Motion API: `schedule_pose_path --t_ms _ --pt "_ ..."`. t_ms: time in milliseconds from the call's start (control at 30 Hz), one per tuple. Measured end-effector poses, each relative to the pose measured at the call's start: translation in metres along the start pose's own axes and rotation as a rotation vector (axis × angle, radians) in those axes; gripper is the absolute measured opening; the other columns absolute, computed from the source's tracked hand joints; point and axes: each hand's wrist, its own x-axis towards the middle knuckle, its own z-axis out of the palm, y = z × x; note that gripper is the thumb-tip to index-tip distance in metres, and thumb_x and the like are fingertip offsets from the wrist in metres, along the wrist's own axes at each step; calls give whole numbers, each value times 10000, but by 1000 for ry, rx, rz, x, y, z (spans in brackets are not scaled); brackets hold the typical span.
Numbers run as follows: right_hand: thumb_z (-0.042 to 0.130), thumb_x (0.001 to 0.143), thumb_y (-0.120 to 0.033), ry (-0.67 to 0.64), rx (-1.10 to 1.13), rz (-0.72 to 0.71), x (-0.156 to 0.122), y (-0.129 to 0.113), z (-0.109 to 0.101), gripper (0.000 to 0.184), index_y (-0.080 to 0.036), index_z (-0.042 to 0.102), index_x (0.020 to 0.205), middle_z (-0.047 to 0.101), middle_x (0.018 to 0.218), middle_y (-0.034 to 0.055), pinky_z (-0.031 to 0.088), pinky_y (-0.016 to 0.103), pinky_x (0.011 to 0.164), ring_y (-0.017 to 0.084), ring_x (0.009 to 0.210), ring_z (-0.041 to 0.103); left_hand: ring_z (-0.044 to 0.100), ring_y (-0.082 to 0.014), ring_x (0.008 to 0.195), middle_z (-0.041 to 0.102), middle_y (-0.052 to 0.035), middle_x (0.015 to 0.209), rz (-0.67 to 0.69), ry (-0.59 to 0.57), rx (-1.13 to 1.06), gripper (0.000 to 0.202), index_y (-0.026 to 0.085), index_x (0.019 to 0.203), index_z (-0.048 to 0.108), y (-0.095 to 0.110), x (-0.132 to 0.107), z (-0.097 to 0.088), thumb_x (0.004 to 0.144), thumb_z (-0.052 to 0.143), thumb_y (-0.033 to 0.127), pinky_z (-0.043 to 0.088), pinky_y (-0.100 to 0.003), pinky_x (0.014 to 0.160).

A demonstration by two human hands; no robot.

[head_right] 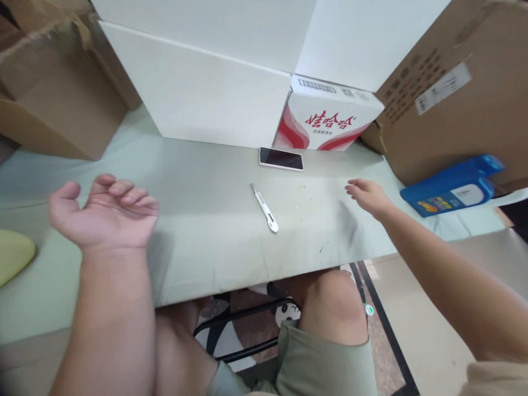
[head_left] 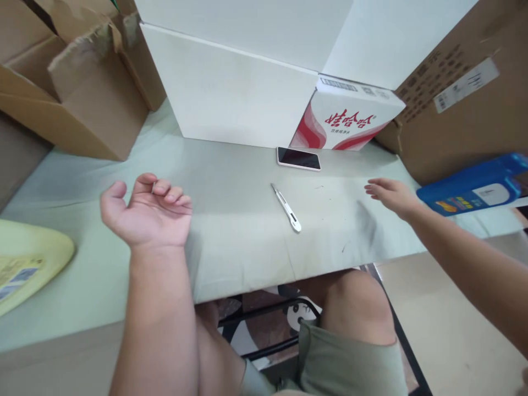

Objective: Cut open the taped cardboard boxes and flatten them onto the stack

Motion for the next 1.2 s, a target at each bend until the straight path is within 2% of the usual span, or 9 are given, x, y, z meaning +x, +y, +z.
schedule_pose_path --t_ms 133,267,433,600,767,867,1000,1100,1200 --pt "627 930 -223 -159 -39 -85 -27 -33 20 233 -154 758 1109 823 1092 169 635 498 974 258 906 784 345 -85 401 404 39 515 -33 -33 -51 347 196 686 540 6 -1 -11 917 477 447 292 -214 400" --pt "624 915 -254 -255 -67 -333 -40 -102 54 204 -192 768 1046 826 1050 115 593 553 1053 272 960 768 397 -90 410 427 33 538 -68 -89 -82 268 215 681 558 15 1 -27 889 544 383 333 -220 411" --pt "642 892 -230 -337 -32 -682 -49 -216 119 225 -212 776 1073 795 1179 97 579 497 1075 262 1046 745 403 -73 402 413 52 539 -85 -107 -66 242 200 643 538 27 3 -41 835 584 340 335 -196 414" --pt "605 880 -115 -371 19 -1090 -67 -353 190 304 -178 758 1134 704 1307 130 588 442 1054 232 977 738 413 -71 413 397 60 555 -97 -108 -86 202 196 649 534 37 9 -50 797 594 320 342 -180 421" --pt "531 930 -44 -354 17 -1239 -111 -458 233 323 -193 684 1173 505 1592 57 449 433 1267 217 1468 539 415 -76 428 387 51 575 -76 -123 -88 200 203 657 531 39 17 -55 799 601 326 342 -190 434" --pt "470 934 -63 -361 -8 -1244 -135 -482 238 263 -148 647 1109 397 1667 22 477 511 1200 221 1383 623 417 -81 433 382 42 584 -67 -123 -91 192 206 654 527 38 17 -56 794 596 317 331 -199 436" --pt "150 949 -122 -414 12 -1175 -147 -488 236 429 -96 567 850 598 1354 -25 539 406 1009 158 1364 599 410 -86 441 371 40 591 -32 -123 -89 183 209 654 524 34 17 -56 784 599 314 334 -213 444" --pt "291 1005 -156 -551 67 -972 -143 -486 237 378 -118 541 724 694 961 -16 538 291 1006 148 1283 630 404 -97 459 381 36 607 2 -175 -53 190 216 677 534 24 17 -53 784 624 345 334 -232 459" --pt "557 972 -150 -505 106 -981 -130 -466 231 178 -143 620 805 723 936 1 511 323 1095 181 1211 662 401 -125 497 371 27 627 145 -119 25 200 228 681 510 13 14 -47 809 587 361 316 -263 487"
